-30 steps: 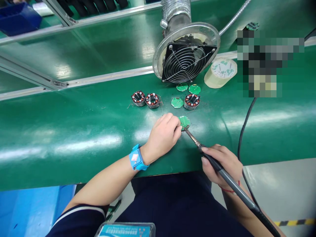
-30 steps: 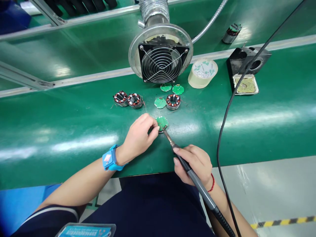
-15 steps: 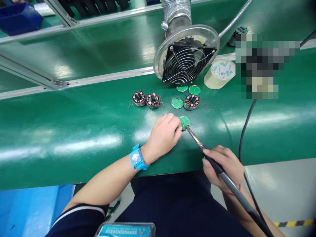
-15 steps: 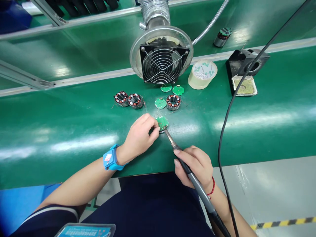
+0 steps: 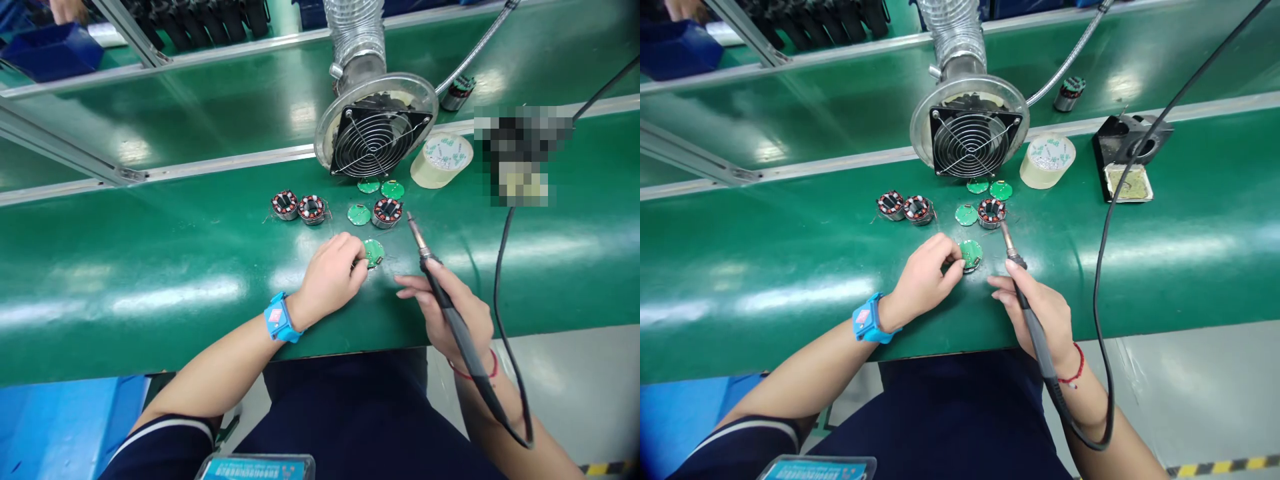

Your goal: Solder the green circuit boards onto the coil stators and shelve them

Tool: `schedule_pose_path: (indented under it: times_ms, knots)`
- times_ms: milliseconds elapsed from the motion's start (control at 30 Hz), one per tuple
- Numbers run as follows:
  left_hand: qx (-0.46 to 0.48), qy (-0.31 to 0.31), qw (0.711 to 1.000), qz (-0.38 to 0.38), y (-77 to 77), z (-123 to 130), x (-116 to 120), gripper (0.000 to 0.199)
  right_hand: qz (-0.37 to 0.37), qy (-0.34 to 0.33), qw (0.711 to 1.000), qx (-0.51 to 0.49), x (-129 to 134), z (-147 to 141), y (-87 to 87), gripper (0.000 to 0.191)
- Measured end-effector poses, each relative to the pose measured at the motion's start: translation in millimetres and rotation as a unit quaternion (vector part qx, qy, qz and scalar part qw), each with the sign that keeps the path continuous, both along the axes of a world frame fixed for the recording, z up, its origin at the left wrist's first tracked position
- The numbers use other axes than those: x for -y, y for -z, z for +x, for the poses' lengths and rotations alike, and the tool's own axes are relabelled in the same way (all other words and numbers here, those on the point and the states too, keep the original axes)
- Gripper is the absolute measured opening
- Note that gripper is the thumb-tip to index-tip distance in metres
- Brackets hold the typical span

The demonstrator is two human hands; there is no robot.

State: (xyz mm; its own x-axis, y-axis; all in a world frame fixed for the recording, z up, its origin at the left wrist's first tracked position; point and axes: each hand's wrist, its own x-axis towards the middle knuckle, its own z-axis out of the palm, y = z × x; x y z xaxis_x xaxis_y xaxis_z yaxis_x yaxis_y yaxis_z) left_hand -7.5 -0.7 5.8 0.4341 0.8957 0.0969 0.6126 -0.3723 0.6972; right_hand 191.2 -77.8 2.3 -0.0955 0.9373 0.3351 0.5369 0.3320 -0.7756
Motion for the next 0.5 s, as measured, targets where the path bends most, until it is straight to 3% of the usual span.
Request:
schedule_pose_path:
  times_ms: [133, 267, 367, 500]
  knots:
    - [0.12, -0.032, 0.984, -0.13, 2.3, -7, -12, 0.024, -0.041, -0.001, 0.999, 0.005, -11, -2, -5.2, 0.042]
    - [0.142, -0.008, 0.979, -0.149, 5.8, -9, -19, 0.015, -0.065, -0.003, 0.997, 0.032, -23, -4, -7.2, 0.038]
    - [0.192, -0.001, 0.976, -0.099, 5.4, -9, -17, 0.005, -0.094, -0.003, 0.995, 0.021, -34, -10, -10.4, 0.037]
    - [0.2, 0.032, 0.978, 0.055, 4.9, -11, -12, 0.008, -0.155, -0.037, 0.987, -0.007, -50, -22, -17.5, 0.042]
